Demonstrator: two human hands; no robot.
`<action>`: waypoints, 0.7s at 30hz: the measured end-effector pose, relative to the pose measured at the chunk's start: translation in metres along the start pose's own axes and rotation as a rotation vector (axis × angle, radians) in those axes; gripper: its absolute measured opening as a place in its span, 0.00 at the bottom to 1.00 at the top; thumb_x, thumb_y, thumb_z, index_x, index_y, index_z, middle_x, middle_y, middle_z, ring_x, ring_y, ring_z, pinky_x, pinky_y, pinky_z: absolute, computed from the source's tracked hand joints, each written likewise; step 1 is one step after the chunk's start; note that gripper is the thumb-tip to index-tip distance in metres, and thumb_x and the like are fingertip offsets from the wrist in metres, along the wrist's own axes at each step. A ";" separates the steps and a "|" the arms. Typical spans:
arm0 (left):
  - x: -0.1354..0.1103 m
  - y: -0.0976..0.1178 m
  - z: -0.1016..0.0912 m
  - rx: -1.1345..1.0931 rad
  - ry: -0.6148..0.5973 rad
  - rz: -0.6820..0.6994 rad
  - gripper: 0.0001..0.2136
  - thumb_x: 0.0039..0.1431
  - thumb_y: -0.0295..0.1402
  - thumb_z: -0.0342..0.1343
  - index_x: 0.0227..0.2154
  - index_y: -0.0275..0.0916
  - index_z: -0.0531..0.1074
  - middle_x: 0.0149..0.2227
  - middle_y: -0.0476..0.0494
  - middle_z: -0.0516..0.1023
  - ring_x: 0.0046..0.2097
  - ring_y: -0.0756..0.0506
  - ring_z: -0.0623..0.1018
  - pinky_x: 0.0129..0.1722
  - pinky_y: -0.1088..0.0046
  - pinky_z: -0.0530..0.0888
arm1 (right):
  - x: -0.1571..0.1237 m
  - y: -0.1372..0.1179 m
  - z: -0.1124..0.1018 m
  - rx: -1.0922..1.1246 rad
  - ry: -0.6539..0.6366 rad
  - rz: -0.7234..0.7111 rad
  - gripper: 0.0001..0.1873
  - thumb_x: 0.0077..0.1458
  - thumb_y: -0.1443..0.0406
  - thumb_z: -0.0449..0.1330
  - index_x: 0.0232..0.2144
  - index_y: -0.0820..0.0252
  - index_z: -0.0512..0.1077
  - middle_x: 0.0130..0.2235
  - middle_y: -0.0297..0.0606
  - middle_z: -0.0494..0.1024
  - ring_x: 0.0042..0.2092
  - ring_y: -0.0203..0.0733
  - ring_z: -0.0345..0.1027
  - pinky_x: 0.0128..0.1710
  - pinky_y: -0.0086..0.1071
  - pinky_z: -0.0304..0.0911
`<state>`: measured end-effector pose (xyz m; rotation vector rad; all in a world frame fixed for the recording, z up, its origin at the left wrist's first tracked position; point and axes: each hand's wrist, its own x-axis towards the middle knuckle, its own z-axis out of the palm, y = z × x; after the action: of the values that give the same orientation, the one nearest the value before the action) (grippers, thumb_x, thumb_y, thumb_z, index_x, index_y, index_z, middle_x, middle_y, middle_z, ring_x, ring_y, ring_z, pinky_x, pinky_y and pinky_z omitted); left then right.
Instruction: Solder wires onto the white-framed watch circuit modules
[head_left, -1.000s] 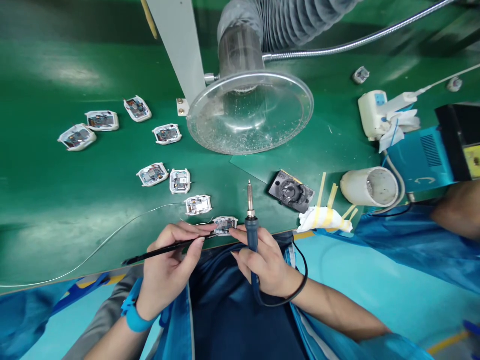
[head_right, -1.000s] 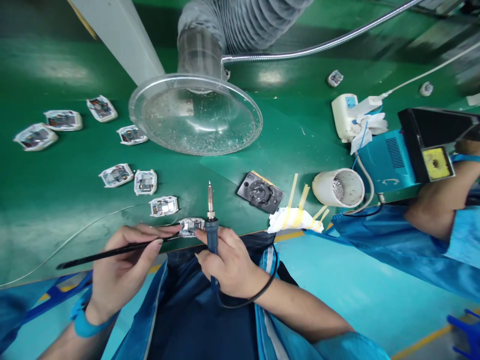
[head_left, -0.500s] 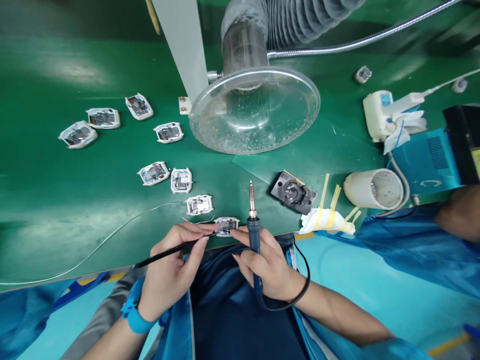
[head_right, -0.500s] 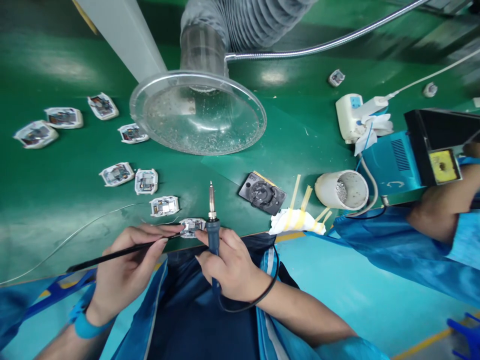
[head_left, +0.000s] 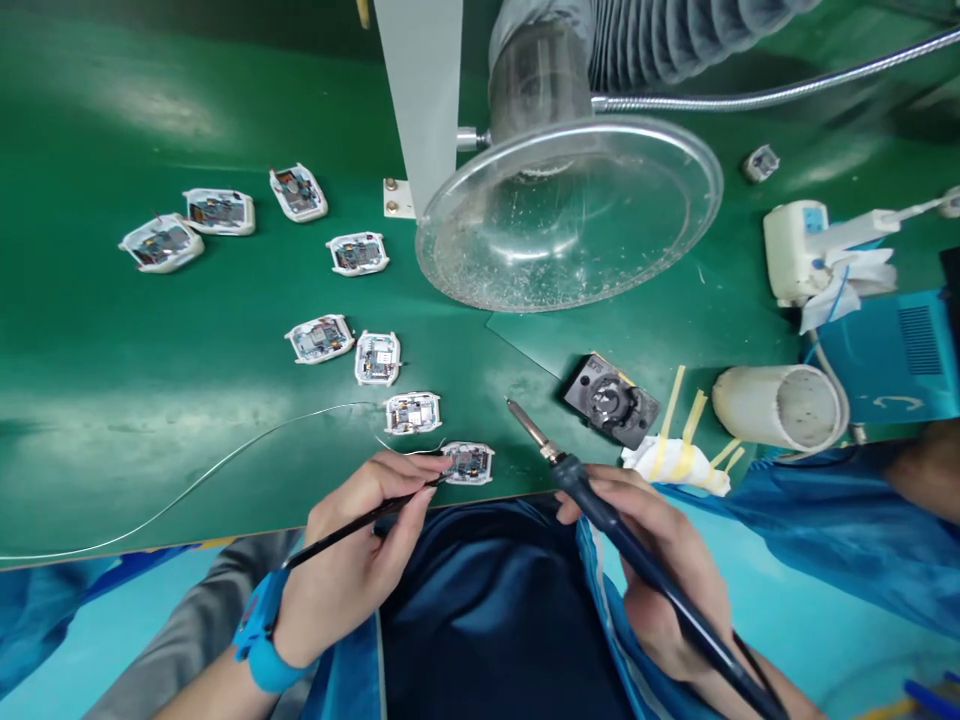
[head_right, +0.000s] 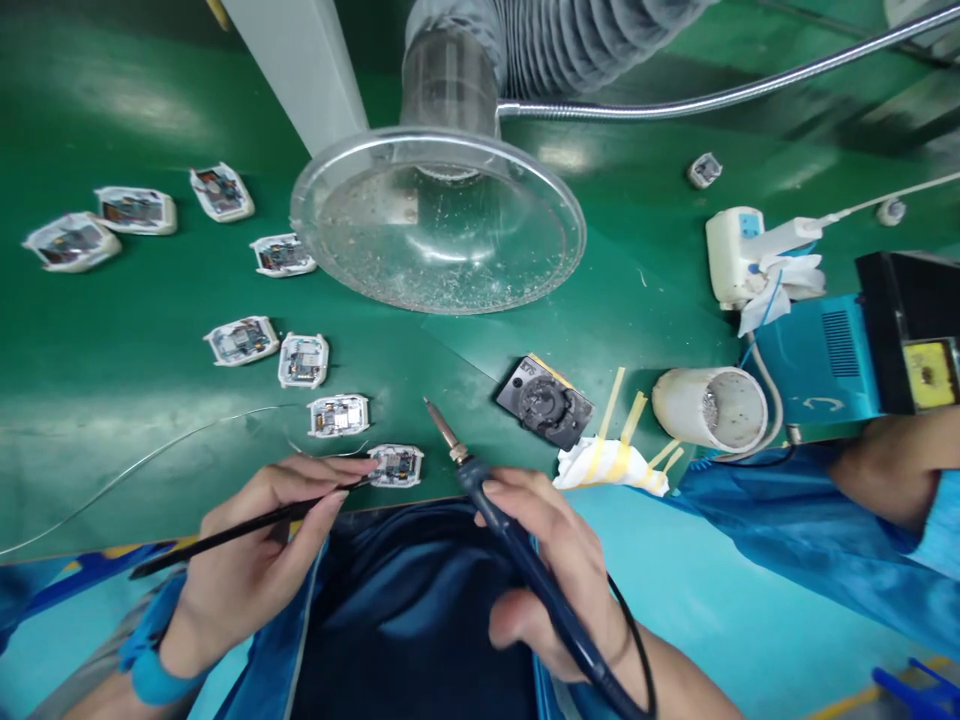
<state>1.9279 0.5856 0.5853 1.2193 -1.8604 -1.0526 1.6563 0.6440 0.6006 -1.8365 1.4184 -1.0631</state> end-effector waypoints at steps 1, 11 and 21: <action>0.000 0.000 0.000 0.005 -0.004 0.002 0.08 0.66 0.21 0.57 0.39 0.43 0.69 0.44 0.44 0.83 0.48 0.44 0.85 0.47 0.69 0.83 | 0.000 -0.002 -0.003 0.022 0.029 0.056 0.21 0.70 0.51 0.55 0.59 0.50 0.68 0.37 0.41 0.84 0.45 0.52 0.83 0.44 0.45 0.81; 0.000 -0.001 -0.001 -0.006 -0.038 0.009 0.08 0.67 0.22 0.56 0.41 0.43 0.70 0.44 0.44 0.82 0.50 0.44 0.84 0.46 0.70 0.83 | 0.019 -0.025 -0.006 -0.066 0.092 0.069 0.05 0.66 0.59 0.62 0.43 0.48 0.75 0.30 0.32 0.84 0.27 0.44 0.81 0.26 0.33 0.80; 0.001 0.000 -0.002 0.023 -0.043 0.029 0.08 0.67 0.22 0.56 0.42 0.43 0.70 0.44 0.44 0.83 0.49 0.45 0.85 0.43 0.73 0.84 | 0.029 -0.024 0.002 -0.205 -0.049 0.011 0.10 0.69 0.58 0.60 0.37 0.53 0.79 0.31 0.32 0.86 0.31 0.41 0.84 0.33 0.28 0.82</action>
<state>1.9290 0.5842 0.5862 1.1877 -1.9222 -1.0513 1.6738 0.6220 0.6265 -1.9807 1.5550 -0.8881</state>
